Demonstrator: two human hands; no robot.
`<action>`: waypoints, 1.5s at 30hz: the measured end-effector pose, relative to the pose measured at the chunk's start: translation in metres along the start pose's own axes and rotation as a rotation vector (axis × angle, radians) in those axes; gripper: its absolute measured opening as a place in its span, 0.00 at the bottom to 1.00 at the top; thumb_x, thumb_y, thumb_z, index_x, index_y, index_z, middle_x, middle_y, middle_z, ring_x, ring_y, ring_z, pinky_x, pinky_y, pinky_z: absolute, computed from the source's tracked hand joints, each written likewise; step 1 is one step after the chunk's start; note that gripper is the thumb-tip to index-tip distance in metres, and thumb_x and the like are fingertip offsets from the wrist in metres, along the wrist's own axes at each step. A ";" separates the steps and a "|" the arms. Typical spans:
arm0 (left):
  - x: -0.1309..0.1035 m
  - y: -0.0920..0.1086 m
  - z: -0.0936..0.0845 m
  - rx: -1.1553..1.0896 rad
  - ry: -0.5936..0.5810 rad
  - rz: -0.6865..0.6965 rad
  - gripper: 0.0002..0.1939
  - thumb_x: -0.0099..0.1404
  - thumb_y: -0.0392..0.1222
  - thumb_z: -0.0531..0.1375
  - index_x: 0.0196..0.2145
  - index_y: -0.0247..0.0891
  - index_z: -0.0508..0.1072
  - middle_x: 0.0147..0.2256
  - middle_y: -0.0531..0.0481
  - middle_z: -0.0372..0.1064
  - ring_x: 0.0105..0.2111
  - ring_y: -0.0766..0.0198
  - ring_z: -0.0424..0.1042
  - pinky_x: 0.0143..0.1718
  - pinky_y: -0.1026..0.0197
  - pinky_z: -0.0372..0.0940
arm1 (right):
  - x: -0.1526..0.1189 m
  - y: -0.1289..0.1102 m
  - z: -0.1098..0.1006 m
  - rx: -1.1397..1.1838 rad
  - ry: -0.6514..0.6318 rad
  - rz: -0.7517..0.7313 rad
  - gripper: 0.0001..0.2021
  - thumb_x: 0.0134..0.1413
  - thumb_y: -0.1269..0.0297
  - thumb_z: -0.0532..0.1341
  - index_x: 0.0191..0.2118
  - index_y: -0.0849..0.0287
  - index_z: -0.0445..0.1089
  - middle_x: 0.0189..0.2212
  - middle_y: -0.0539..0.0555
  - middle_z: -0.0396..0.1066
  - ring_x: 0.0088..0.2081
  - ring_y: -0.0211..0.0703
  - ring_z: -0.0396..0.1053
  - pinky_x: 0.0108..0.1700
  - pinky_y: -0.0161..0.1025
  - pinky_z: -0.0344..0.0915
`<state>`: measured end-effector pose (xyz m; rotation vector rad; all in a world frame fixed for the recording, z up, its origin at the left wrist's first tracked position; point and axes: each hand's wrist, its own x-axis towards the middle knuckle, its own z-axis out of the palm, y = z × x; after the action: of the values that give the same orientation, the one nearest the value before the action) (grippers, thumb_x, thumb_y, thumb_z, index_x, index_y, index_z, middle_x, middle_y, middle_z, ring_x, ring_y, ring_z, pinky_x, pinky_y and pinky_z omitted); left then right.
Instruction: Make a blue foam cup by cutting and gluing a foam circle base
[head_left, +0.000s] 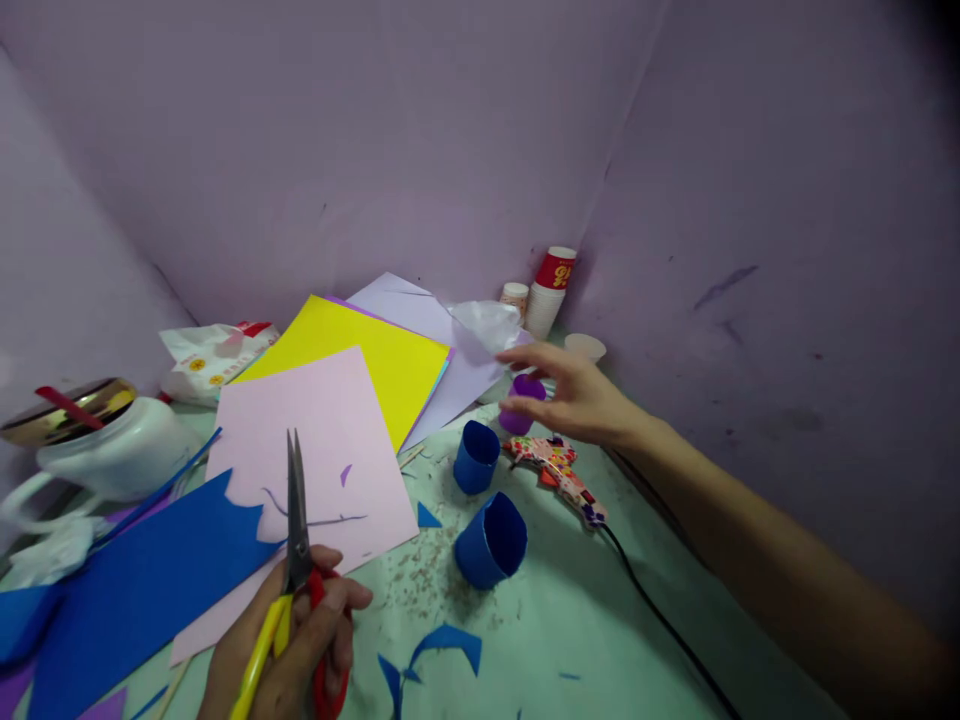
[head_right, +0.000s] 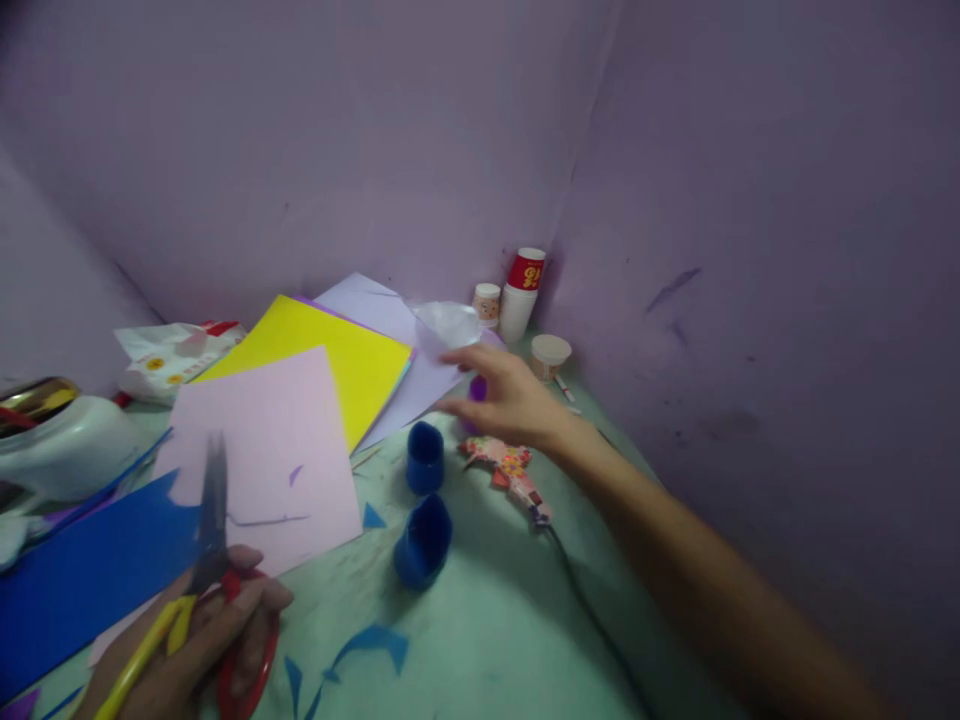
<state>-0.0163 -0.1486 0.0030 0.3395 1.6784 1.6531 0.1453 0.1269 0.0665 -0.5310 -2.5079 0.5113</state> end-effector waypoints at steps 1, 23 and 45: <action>-0.001 0.000 0.000 0.010 0.013 0.014 0.30 0.46 0.58 0.68 0.40 0.43 0.61 0.23 0.53 0.74 0.11 0.69 0.62 0.10 0.67 0.57 | 0.001 -0.011 0.001 0.029 -0.131 -0.033 0.25 0.50 0.58 0.66 0.54 0.57 0.67 0.50 0.59 0.69 0.49 0.51 0.69 0.49 0.46 0.67; -0.003 0.000 -0.003 0.030 -0.038 -0.015 0.22 0.49 0.50 0.66 0.39 0.41 0.65 0.23 0.53 0.73 0.13 0.67 0.65 0.10 0.67 0.57 | -0.062 -0.088 0.010 -0.184 -0.667 -0.136 0.07 0.45 0.70 0.66 0.33 0.56 0.74 0.32 0.51 0.76 0.27 0.40 0.70 0.27 0.36 0.57; -0.029 0.002 -0.001 0.734 -0.331 0.515 0.20 0.53 0.48 0.66 0.40 0.40 0.65 0.33 0.50 0.70 0.26 0.65 0.66 0.28 0.62 0.60 | -0.127 -0.098 0.048 0.336 0.420 0.494 0.09 0.47 0.54 0.65 0.22 0.48 0.70 0.15 0.48 0.71 0.19 0.47 0.70 0.21 0.42 0.66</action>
<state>0.0024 -0.1679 0.0138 1.4159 1.9750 1.1356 0.1926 -0.0278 0.0206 -1.0099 -1.8372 0.8801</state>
